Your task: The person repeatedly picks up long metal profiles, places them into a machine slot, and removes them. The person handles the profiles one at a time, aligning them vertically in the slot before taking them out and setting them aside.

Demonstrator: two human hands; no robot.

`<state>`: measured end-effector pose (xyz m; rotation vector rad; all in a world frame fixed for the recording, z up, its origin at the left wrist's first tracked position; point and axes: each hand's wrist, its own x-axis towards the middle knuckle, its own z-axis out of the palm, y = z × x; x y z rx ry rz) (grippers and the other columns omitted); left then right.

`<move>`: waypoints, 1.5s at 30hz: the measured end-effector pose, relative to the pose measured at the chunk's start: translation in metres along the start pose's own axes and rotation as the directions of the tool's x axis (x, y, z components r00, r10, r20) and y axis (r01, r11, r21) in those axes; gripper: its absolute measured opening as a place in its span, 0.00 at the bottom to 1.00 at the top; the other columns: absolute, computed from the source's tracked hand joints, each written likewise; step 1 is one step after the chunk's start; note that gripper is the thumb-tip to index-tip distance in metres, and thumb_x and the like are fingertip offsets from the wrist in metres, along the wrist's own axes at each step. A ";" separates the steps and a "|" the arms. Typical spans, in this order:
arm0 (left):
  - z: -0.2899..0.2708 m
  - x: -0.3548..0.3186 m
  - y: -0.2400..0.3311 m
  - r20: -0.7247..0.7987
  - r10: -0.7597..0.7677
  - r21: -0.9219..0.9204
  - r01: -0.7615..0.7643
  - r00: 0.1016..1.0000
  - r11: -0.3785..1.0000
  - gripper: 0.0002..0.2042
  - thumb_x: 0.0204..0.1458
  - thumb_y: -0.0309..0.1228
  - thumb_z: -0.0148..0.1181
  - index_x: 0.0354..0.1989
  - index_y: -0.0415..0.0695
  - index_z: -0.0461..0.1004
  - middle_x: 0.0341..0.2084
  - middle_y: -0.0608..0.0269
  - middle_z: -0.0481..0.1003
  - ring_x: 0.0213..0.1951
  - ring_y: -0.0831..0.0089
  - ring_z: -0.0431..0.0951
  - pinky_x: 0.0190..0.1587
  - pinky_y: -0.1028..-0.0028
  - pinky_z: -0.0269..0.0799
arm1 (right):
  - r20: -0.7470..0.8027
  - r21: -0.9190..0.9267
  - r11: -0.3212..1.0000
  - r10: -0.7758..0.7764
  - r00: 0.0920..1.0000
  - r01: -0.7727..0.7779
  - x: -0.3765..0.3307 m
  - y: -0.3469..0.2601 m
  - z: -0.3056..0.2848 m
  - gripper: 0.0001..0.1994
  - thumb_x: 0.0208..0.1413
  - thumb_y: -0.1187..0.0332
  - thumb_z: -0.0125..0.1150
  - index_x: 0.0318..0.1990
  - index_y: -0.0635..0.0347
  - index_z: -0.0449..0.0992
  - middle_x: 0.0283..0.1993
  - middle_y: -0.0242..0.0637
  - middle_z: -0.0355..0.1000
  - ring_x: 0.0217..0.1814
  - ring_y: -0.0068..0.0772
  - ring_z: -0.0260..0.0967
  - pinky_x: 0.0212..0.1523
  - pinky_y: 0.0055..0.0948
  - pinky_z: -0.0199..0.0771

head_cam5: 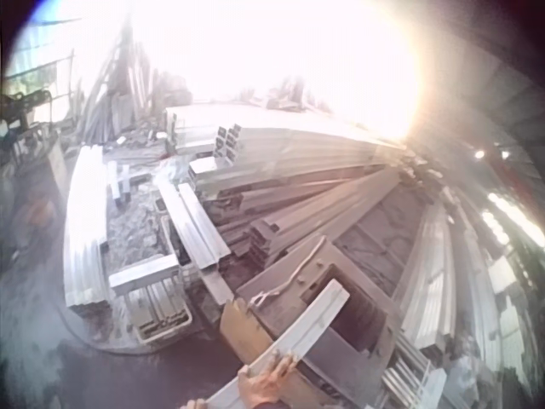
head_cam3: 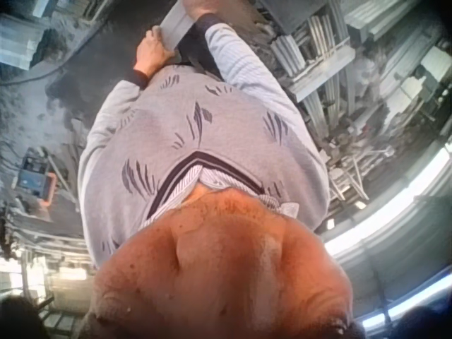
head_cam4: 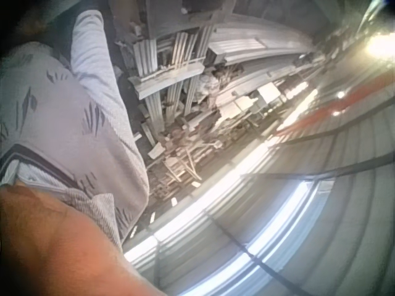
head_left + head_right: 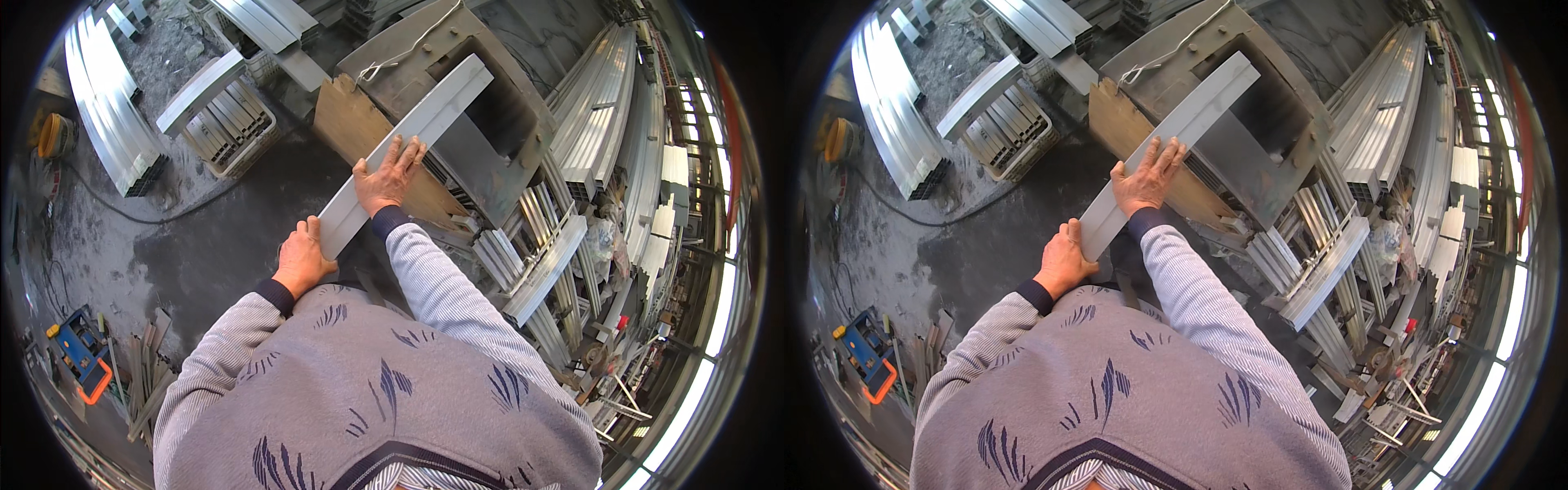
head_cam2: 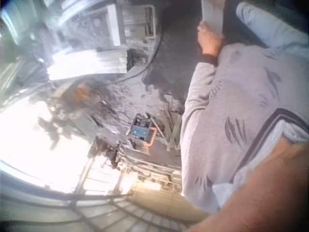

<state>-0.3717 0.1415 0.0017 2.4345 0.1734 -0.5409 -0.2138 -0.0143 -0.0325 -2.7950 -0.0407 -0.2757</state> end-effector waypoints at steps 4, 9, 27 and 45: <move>-0.001 -0.011 -0.008 -0.001 -0.014 -0.011 0.014 1.000 1.000 0.38 0.37 0.37 0.77 0.57 0.39 0.61 0.45 0.42 0.71 0.46 0.41 0.79 0.48 0.49 0.80 | -0.002 0.008 1.000 -0.006 1.000 0.006 -0.014 -0.007 -0.001 0.47 0.53 0.50 0.64 0.75 0.73 0.57 0.80 0.68 0.42 0.85 0.74 0.31 0.82 0.63 0.39; -0.008 -0.008 0.007 0.032 0.000 0.006 0.000 0.999 1.000 0.39 0.37 0.35 0.76 0.58 0.35 0.61 0.44 0.40 0.72 0.45 0.39 0.79 0.47 0.49 0.79 | 0.006 0.025 0.999 0.022 1.000 -0.022 -0.012 0.003 -0.012 0.45 0.53 0.51 0.65 0.74 0.72 0.59 0.79 0.68 0.44 0.84 0.75 0.33 0.80 0.66 0.44; -0.078 0.218 0.200 -0.073 0.161 -0.049 -0.165 0.984 0.985 0.41 0.40 0.42 0.79 0.59 0.36 0.63 0.47 0.39 0.76 0.47 0.45 0.83 0.49 0.56 0.83 | 0.008 -0.145 0.987 0.071 0.997 -0.069 0.302 0.140 -0.036 0.45 0.58 0.40 0.52 0.74 0.68 0.65 0.78 0.67 0.55 0.83 0.65 0.47 0.82 0.49 0.47; -0.034 0.057 0.057 0.022 0.050 -0.069 -0.048 0.999 0.996 0.44 0.37 0.38 0.82 0.61 0.39 0.60 0.48 0.41 0.73 0.47 0.41 0.81 0.51 0.53 0.81 | -0.028 -0.118 0.993 -0.012 1.000 0.009 0.088 0.036 -0.014 0.44 0.56 0.51 0.64 0.75 0.70 0.59 0.78 0.70 0.47 0.84 0.72 0.37 0.83 0.56 0.40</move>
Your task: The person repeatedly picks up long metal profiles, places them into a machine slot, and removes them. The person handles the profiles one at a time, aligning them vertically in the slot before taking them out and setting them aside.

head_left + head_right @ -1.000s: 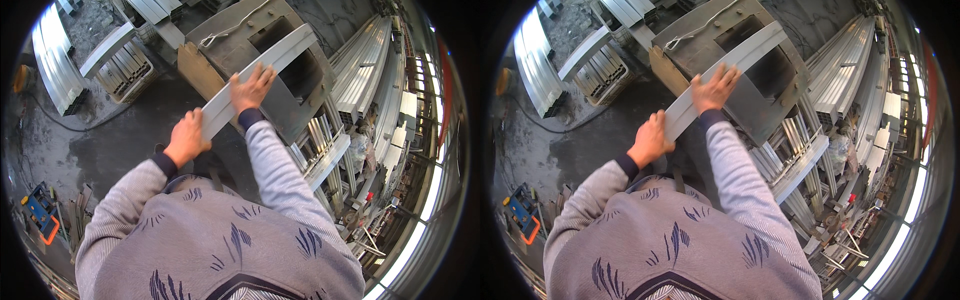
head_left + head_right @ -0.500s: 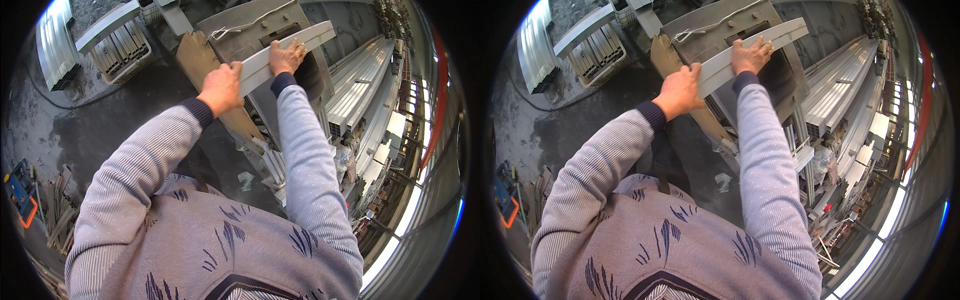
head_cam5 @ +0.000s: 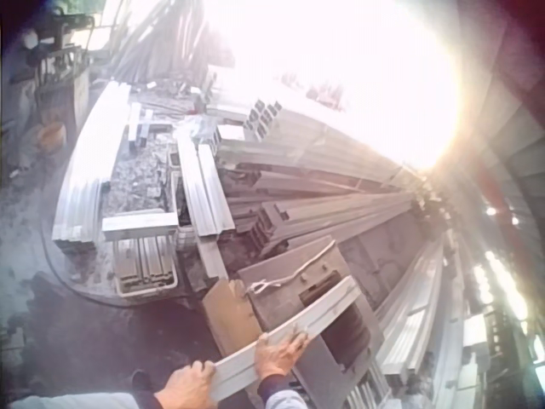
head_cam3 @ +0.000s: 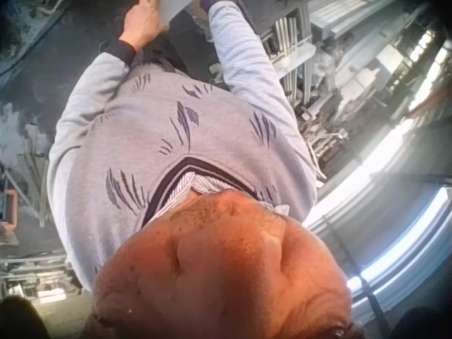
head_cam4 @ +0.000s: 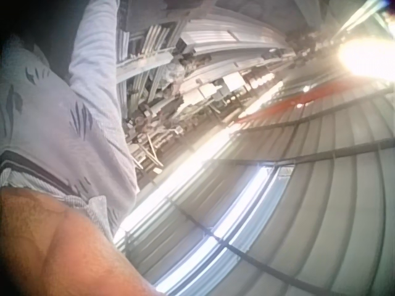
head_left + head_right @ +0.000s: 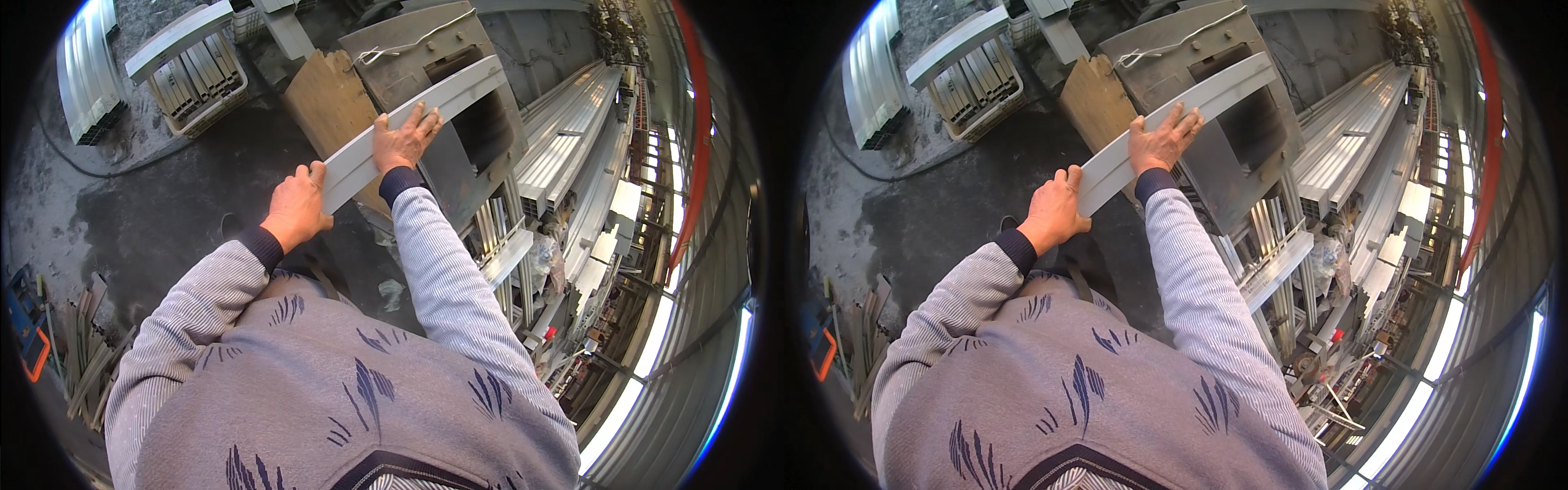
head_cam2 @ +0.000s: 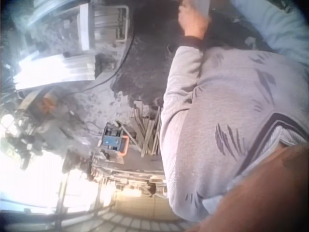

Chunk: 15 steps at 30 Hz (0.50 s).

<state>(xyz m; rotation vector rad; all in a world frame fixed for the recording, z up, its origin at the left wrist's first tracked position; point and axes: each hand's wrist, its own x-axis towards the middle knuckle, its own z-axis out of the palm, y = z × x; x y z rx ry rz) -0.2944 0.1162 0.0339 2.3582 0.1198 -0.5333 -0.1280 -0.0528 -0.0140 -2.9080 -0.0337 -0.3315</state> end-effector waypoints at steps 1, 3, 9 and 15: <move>0.000 -0.005 -0.004 -0.008 0.000 0.002 0.000 1.000 1.000 0.44 0.38 0.38 0.82 0.61 0.39 0.60 0.48 0.41 0.73 0.47 0.42 0.81 0.51 0.54 0.81 | 0.007 0.003 1.000 0.001 1.000 -0.001 -0.005 -0.003 -0.001 0.44 0.56 0.51 0.64 0.75 0.70 0.58 0.78 0.70 0.47 0.84 0.72 0.36 0.83 0.55 0.41; 0.001 -0.015 -0.012 -0.010 0.000 -0.004 0.000 1.000 1.000 0.45 0.36 0.38 0.81 0.62 0.39 0.59 0.47 0.41 0.72 0.46 0.41 0.81 0.50 0.53 0.81 | 0.027 0.004 1.000 0.004 1.000 -0.004 -0.016 -0.011 -0.002 0.45 0.56 0.51 0.63 0.75 0.70 0.58 0.79 0.71 0.46 0.85 0.72 0.35 0.83 0.56 0.41; 0.002 -0.045 -0.032 -0.034 0.006 -0.007 -0.006 0.999 1.000 0.42 0.36 0.37 0.80 0.59 0.39 0.61 0.45 0.41 0.73 0.45 0.41 0.81 0.48 0.52 0.81 | 0.088 -0.007 1.000 0.024 0.996 -0.023 -0.049 -0.033 -0.011 0.46 0.57 0.50 0.63 0.77 0.70 0.55 0.80 0.70 0.43 0.86 0.71 0.32 0.84 0.56 0.39; 0.000 -0.072 -0.056 -0.057 -0.022 -0.001 0.022 0.998 1.000 0.37 0.36 0.36 0.78 0.55 0.40 0.63 0.44 0.43 0.73 0.44 0.40 0.81 0.47 0.51 0.80 | 0.117 0.037 0.999 0.014 0.993 -0.018 -0.081 -0.057 -0.009 0.47 0.57 0.51 0.63 0.77 0.72 0.53 0.80 0.72 0.41 0.86 0.73 0.28 0.84 0.58 0.37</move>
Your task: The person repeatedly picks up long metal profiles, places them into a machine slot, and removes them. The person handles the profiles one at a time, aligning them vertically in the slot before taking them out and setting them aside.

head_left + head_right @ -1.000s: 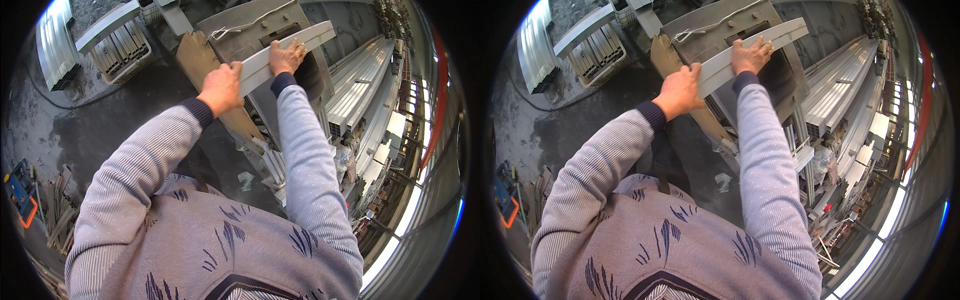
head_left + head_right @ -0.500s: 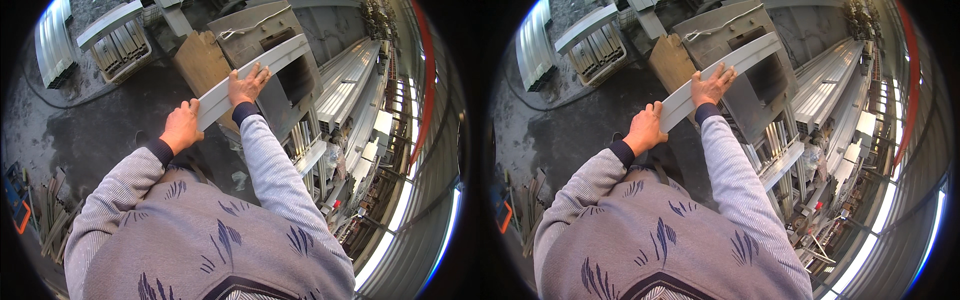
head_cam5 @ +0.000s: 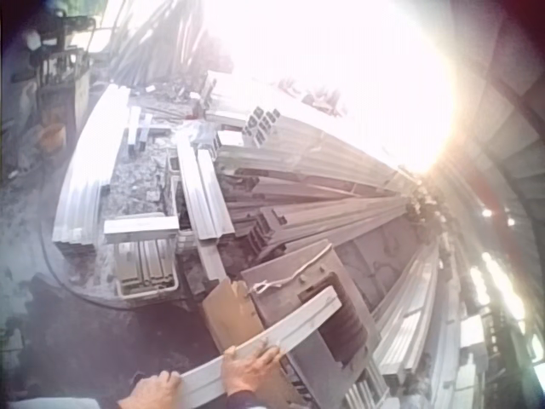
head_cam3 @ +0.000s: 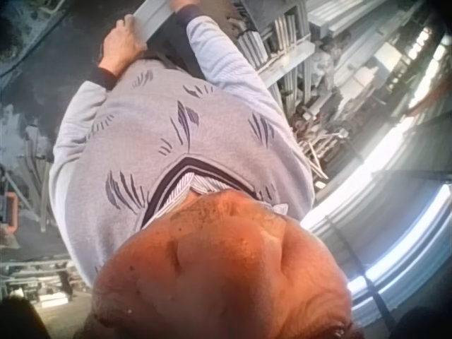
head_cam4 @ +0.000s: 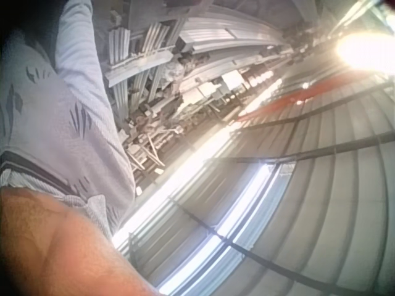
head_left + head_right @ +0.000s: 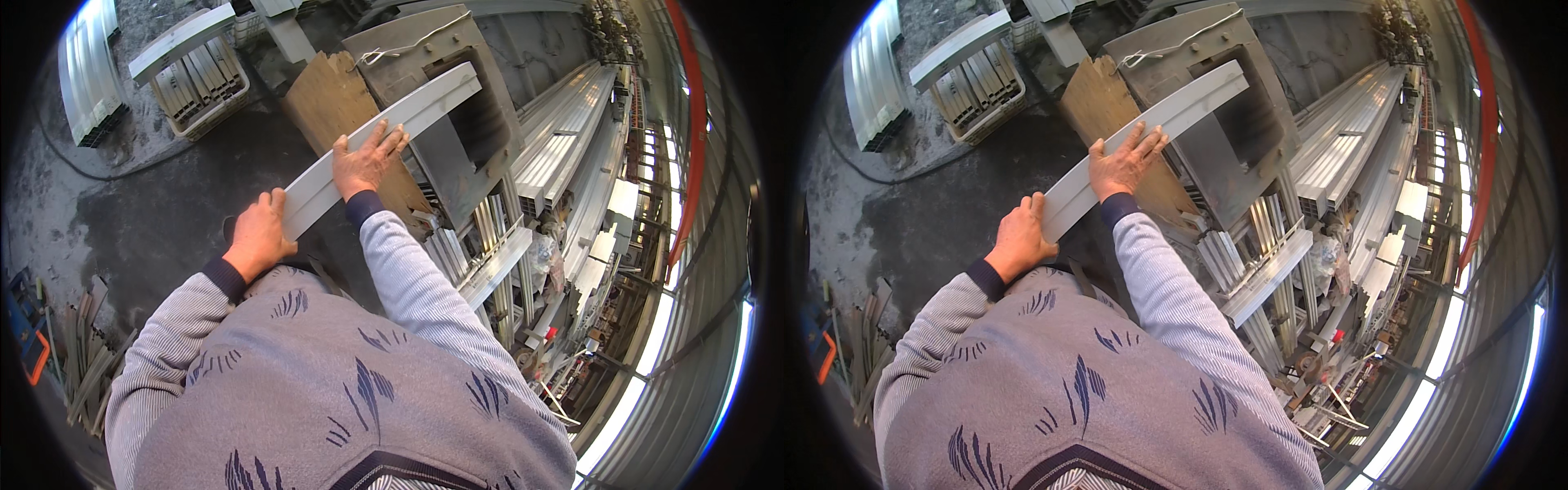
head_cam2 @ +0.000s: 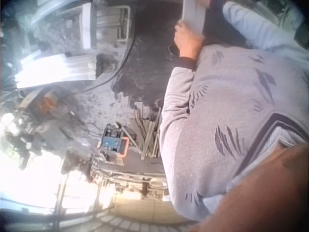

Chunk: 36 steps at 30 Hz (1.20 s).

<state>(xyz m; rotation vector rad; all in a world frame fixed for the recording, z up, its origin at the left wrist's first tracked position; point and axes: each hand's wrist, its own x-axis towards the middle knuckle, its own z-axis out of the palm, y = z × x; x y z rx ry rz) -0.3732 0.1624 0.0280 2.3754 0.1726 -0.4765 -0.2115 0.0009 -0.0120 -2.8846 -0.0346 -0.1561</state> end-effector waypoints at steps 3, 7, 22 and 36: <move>-0.004 -0.016 -0.014 -0.017 -0.008 -0.012 0.008 1.000 1.000 0.35 0.36 0.33 0.75 0.54 0.39 0.63 0.43 0.44 0.73 0.43 0.40 0.80 0.45 0.50 0.79 | 0.040 0.071 0.998 -0.005 0.999 0.002 -0.023 -0.009 0.003 0.48 0.57 0.51 0.63 0.77 0.74 0.52 0.80 0.73 0.39 0.86 0.75 0.26 0.83 0.60 0.36; -0.005 -0.020 -0.011 0.018 -0.060 0.022 0.060 0.998 0.998 0.36 0.35 0.33 0.76 0.53 0.39 0.63 0.44 0.43 0.73 0.44 0.40 0.79 0.46 0.50 0.80 | 0.051 0.059 0.998 -0.015 0.999 0.012 -0.031 -0.009 0.005 0.48 0.58 0.50 0.63 0.76 0.76 0.52 0.79 0.75 0.39 0.85 0.77 0.27 0.82 0.63 0.37; -0.036 0.266 0.205 -0.026 0.143 0.064 -0.141 0.989 0.988 0.46 0.40 0.41 0.81 0.65 0.34 0.62 0.51 0.44 0.77 0.51 0.54 0.84 0.51 0.63 0.83 | -0.046 -0.114 0.987 0.108 0.993 -0.113 0.325 0.157 -0.036 0.47 0.61 0.35 0.49 0.78 0.63 0.59 0.81 0.60 0.51 0.85 0.60 0.45 0.82 0.52 0.45; 0.001 0.171 0.124 -0.034 0.107 -0.002 -0.108 0.994 0.994 0.43 0.36 0.35 0.81 0.61 0.39 0.61 0.46 0.41 0.74 0.46 0.42 0.82 0.49 0.53 0.81 | -0.098 -0.044 0.999 0.022 0.995 -0.027 0.200 0.118 -0.012 0.46 0.62 0.41 0.52 0.78 0.68 0.54 0.82 0.65 0.44 0.86 0.66 0.36 0.84 0.52 0.39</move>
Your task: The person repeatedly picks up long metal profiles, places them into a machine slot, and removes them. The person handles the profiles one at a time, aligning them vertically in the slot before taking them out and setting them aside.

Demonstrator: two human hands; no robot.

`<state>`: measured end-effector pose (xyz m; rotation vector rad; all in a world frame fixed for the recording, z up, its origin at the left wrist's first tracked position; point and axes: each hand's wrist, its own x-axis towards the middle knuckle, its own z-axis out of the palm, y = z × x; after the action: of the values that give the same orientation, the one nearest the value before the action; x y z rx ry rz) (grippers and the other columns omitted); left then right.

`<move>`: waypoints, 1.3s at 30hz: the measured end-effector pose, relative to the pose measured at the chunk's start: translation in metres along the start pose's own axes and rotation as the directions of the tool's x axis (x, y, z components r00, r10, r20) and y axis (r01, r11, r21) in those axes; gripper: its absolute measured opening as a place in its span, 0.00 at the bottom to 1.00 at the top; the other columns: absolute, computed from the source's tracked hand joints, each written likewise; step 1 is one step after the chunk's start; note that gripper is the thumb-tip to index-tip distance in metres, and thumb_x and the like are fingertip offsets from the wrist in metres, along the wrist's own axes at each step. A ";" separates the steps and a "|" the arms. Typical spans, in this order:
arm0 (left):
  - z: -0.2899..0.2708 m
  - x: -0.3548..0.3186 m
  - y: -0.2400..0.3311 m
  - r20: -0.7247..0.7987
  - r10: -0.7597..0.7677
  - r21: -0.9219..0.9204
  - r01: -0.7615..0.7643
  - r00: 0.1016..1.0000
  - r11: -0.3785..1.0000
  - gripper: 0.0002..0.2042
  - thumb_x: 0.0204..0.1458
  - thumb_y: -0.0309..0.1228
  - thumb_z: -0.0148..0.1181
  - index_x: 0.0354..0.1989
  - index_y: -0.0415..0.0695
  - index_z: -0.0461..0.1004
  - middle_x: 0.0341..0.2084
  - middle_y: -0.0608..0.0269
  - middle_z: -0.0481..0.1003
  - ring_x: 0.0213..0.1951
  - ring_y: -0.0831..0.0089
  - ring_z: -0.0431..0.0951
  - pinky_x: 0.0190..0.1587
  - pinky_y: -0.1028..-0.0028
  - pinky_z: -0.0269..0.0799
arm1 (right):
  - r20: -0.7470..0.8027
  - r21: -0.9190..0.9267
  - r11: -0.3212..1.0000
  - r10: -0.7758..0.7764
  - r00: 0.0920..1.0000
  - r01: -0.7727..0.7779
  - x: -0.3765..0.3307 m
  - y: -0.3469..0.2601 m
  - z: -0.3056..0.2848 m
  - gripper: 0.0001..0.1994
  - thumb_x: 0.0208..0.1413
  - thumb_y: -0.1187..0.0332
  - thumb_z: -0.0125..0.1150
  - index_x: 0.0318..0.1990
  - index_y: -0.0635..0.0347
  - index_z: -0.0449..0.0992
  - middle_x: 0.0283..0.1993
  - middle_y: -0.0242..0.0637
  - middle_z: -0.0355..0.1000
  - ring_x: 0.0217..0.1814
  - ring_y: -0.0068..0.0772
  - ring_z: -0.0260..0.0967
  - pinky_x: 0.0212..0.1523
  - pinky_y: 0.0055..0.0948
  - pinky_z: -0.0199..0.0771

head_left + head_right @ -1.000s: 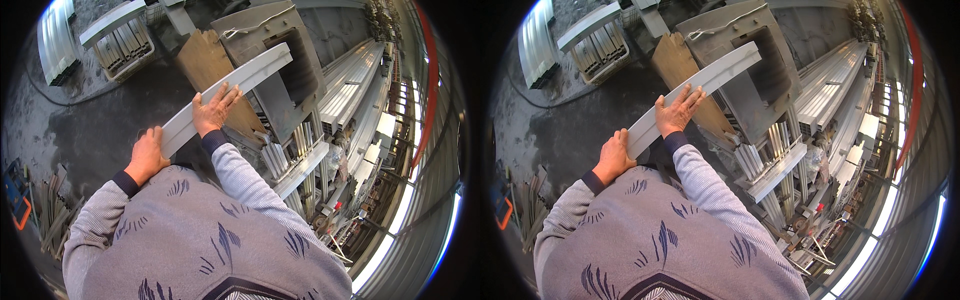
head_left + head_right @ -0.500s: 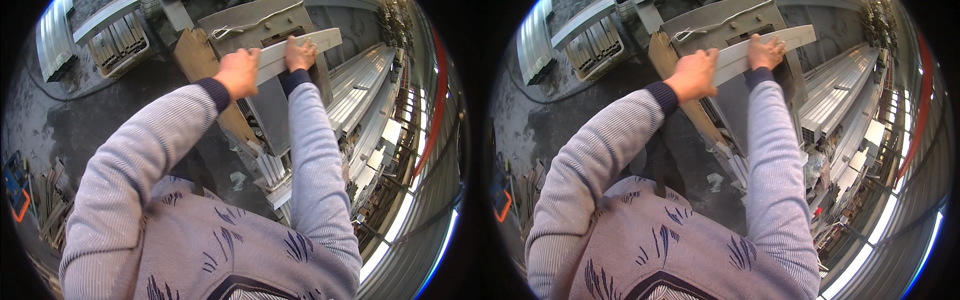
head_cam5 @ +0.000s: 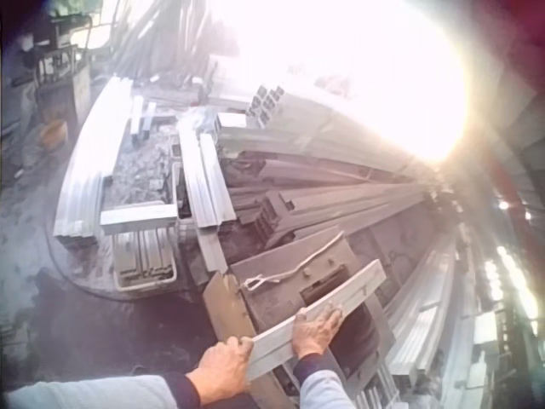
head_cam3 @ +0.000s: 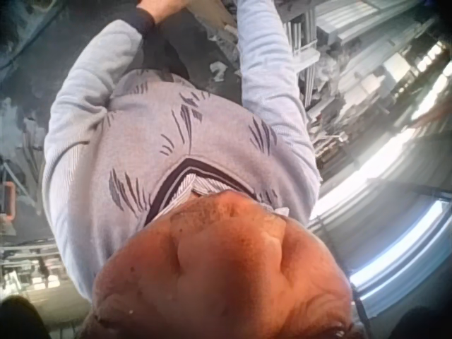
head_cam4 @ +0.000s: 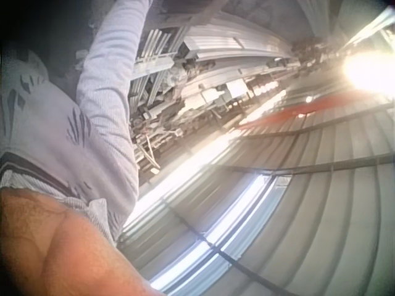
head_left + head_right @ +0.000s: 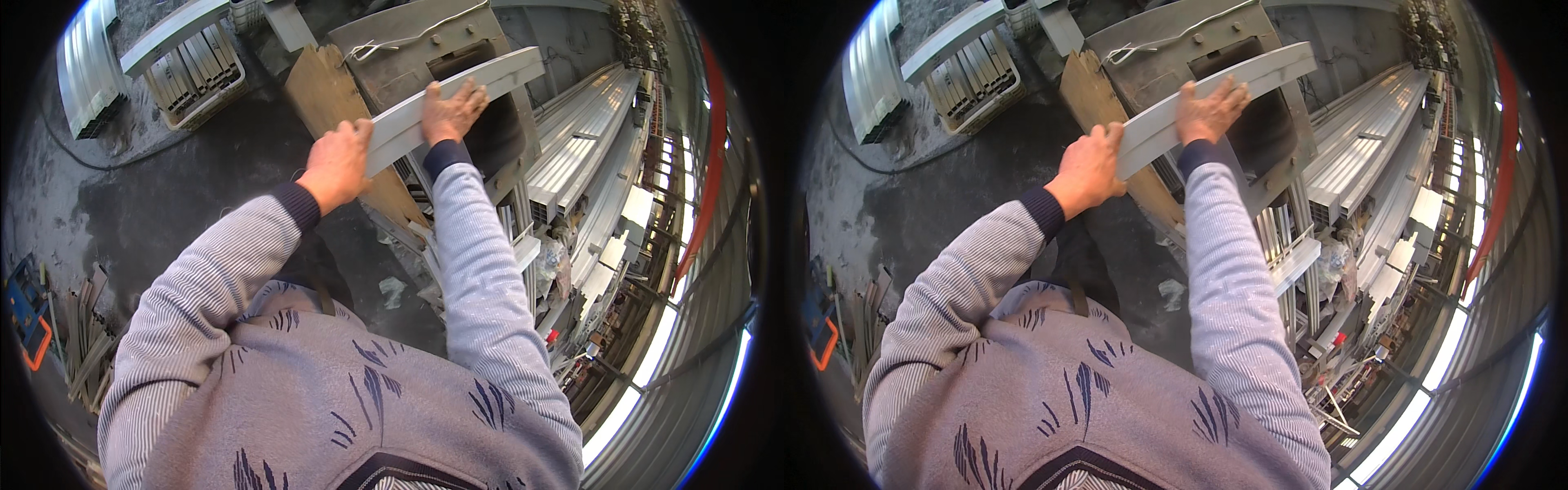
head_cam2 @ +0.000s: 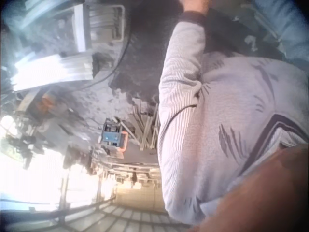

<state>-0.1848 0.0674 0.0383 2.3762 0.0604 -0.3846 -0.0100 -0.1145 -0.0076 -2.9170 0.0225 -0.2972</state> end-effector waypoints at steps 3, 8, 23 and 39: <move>0.003 -0.038 -0.023 -0.009 -0.013 -0.003 0.013 1.000 1.000 0.41 0.36 0.35 0.81 0.58 0.40 0.61 0.46 0.42 0.73 0.46 0.42 0.81 0.49 0.52 0.81 | 0.000 0.002 1.000 -0.019 1.000 0.019 -0.046 -0.022 -0.001 0.46 0.61 0.43 0.53 0.77 0.70 0.54 0.81 0.67 0.44 0.85 0.69 0.35 0.84 0.53 0.38; 0.006 -0.093 -0.055 0.035 -0.061 0.011 0.061 0.998 0.998 0.41 0.36 0.35 0.80 0.58 0.40 0.60 0.46 0.42 0.72 0.46 0.40 0.80 0.49 0.52 0.81 | 0.015 0.038 0.999 -0.024 1.000 0.023 -0.108 -0.052 -0.004 0.46 0.59 0.47 0.59 0.77 0.72 0.54 0.80 0.69 0.43 0.86 0.70 0.33 0.84 0.54 0.38; -0.002 -0.188 -0.097 0.062 -0.085 0.047 0.083 0.994 0.995 0.46 0.34 0.37 0.82 0.62 0.37 0.59 0.47 0.40 0.72 0.47 0.41 0.81 0.50 0.53 0.81 | 0.101 0.053 0.999 0.001 0.995 -0.006 -0.204 -0.095 -0.015 0.47 0.58 0.48 0.60 0.77 0.72 0.52 0.81 0.69 0.39 0.86 0.70 0.28 0.84 0.56 0.39; -0.027 -0.239 -0.126 0.132 -0.120 0.125 0.104 0.984 0.987 0.46 0.35 0.39 0.82 0.63 0.38 0.61 0.47 0.41 0.73 0.47 0.41 0.82 0.50 0.53 0.81 | 0.260 -0.019 0.997 0.078 0.962 -0.076 -0.255 -0.135 -0.027 0.48 0.58 0.44 0.61 0.77 0.71 0.55 0.80 0.69 0.45 0.85 0.70 0.36 0.83 0.51 0.42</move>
<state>-0.4252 0.1943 0.0439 2.4614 0.1098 -0.6228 -0.2660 0.0216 -0.0041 -2.9293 0.0967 0.1012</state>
